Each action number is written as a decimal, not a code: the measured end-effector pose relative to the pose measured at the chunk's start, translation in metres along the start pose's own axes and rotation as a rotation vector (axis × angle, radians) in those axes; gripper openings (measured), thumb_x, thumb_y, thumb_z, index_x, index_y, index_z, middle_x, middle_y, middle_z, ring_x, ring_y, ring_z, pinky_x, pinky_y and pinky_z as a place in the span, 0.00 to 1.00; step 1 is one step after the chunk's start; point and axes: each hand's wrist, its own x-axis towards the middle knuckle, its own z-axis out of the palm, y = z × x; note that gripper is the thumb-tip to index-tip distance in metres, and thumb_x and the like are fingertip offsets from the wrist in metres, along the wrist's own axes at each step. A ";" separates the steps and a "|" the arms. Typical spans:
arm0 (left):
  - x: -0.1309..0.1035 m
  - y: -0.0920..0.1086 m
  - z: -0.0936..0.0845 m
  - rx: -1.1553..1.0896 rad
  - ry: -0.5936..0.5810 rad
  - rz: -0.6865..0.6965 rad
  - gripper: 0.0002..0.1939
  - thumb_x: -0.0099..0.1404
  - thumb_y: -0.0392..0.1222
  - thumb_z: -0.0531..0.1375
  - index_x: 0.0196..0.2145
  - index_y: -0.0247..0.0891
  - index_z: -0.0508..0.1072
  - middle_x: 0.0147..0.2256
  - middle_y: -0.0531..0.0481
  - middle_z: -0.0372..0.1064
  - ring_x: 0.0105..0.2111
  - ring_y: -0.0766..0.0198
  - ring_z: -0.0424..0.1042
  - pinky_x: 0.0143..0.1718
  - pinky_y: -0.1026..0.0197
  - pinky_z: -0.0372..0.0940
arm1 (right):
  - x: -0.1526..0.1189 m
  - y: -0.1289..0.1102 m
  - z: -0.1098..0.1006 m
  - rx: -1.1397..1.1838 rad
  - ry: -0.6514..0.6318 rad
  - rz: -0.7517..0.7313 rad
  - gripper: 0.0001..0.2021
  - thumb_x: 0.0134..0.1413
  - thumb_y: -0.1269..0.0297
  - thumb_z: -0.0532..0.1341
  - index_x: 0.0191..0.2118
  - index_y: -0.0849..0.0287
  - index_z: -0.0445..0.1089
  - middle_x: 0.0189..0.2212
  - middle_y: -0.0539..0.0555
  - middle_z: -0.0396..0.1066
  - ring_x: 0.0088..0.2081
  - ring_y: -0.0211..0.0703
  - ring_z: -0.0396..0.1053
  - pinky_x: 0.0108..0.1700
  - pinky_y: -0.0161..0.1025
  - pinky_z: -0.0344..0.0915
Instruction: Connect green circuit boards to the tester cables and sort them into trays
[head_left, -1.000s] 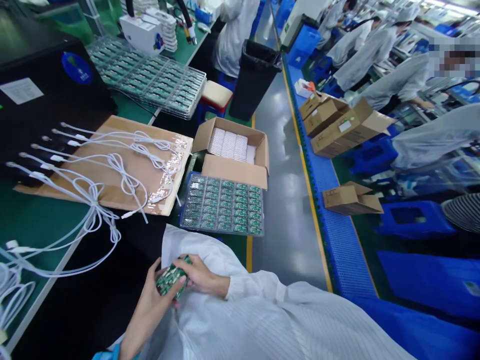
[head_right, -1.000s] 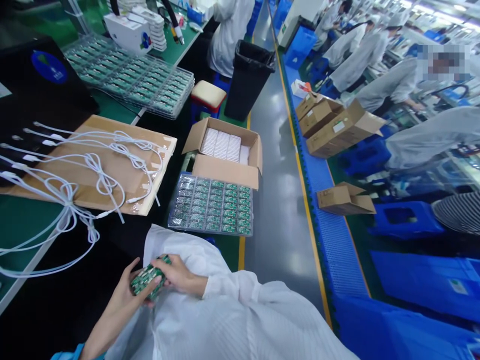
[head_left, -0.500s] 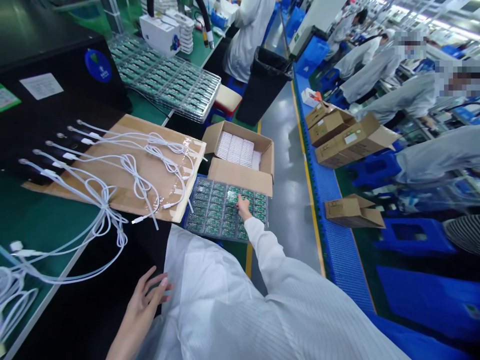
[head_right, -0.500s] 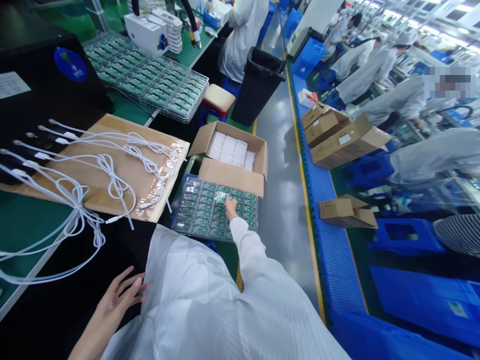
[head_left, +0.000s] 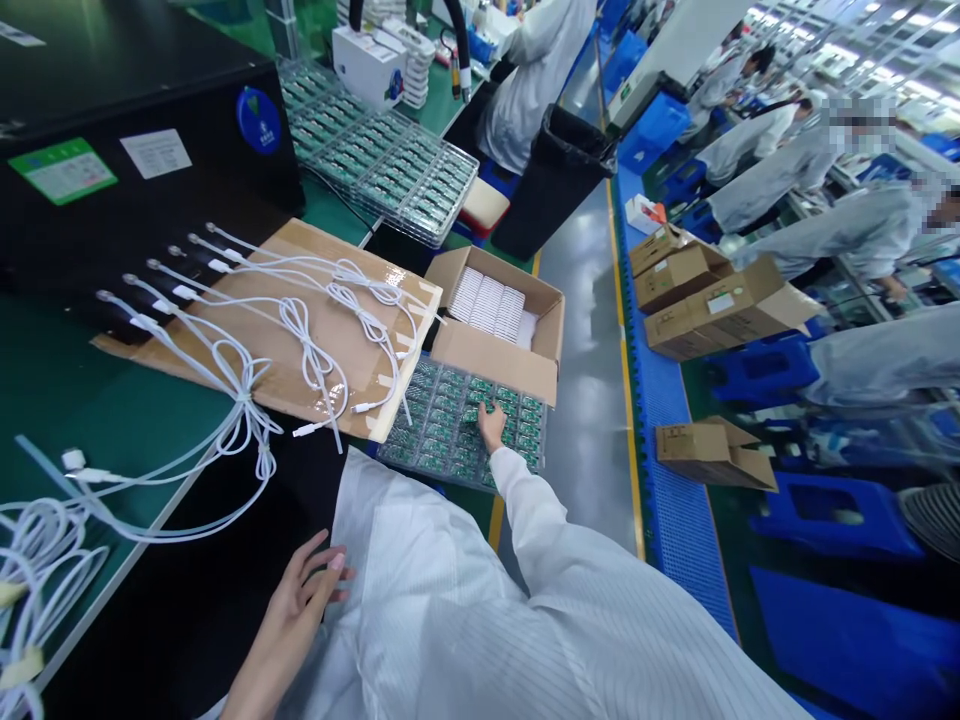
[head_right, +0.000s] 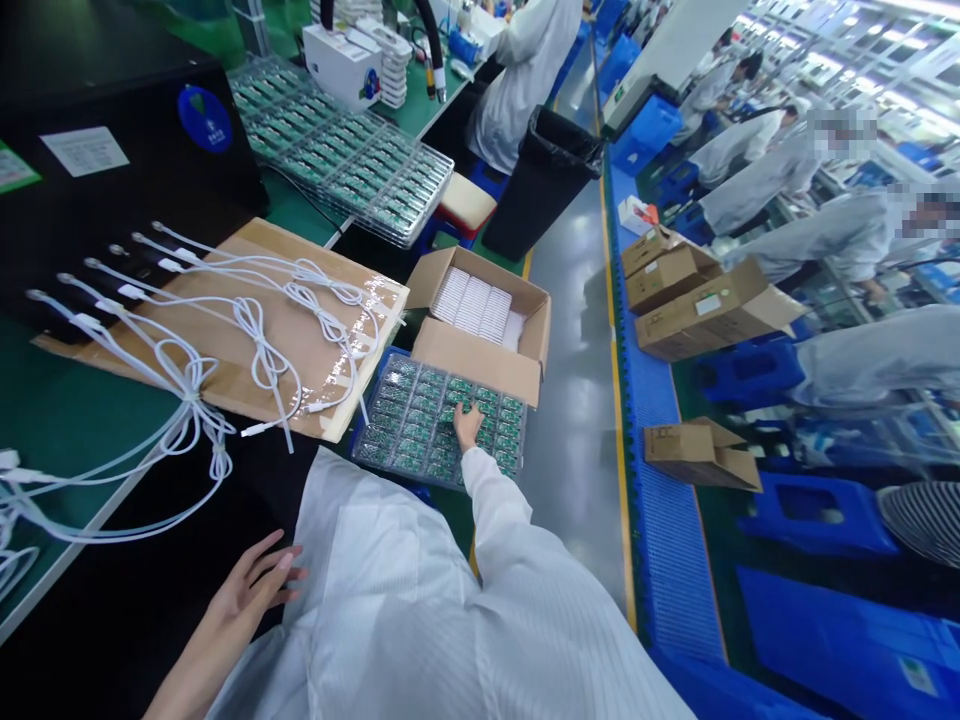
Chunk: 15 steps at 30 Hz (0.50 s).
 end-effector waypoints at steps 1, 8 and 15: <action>0.001 -0.002 -0.001 -0.004 -0.003 -0.004 0.48 0.56 0.69 0.68 0.65 0.41 0.62 0.57 0.35 0.70 0.46 0.49 0.79 0.46 0.51 0.75 | -0.002 0.002 0.001 0.010 0.009 0.003 0.15 0.63 0.55 0.65 0.46 0.64 0.73 0.36 0.54 0.77 0.36 0.42 0.75 0.45 0.42 0.71; -0.004 0.007 0.003 0.029 -0.002 -0.022 0.46 0.59 0.69 0.65 0.65 0.40 0.61 0.56 0.36 0.71 0.48 0.49 0.78 0.50 0.48 0.74 | -0.018 0.009 0.006 0.167 -0.001 0.031 0.37 0.57 0.38 0.61 0.55 0.71 0.69 0.27 0.53 0.75 0.23 0.41 0.72 0.24 0.34 0.65; -0.005 0.017 0.011 0.039 -0.005 -0.017 0.44 0.60 0.69 0.64 0.64 0.39 0.63 0.56 0.35 0.71 0.47 0.48 0.78 0.49 0.47 0.74 | -0.028 0.017 -0.011 0.217 -0.118 -0.058 0.35 0.55 0.40 0.64 0.57 0.68 0.71 0.43 0.63 0.76 0.26 0.40 0.72 0.21 0.33 0.63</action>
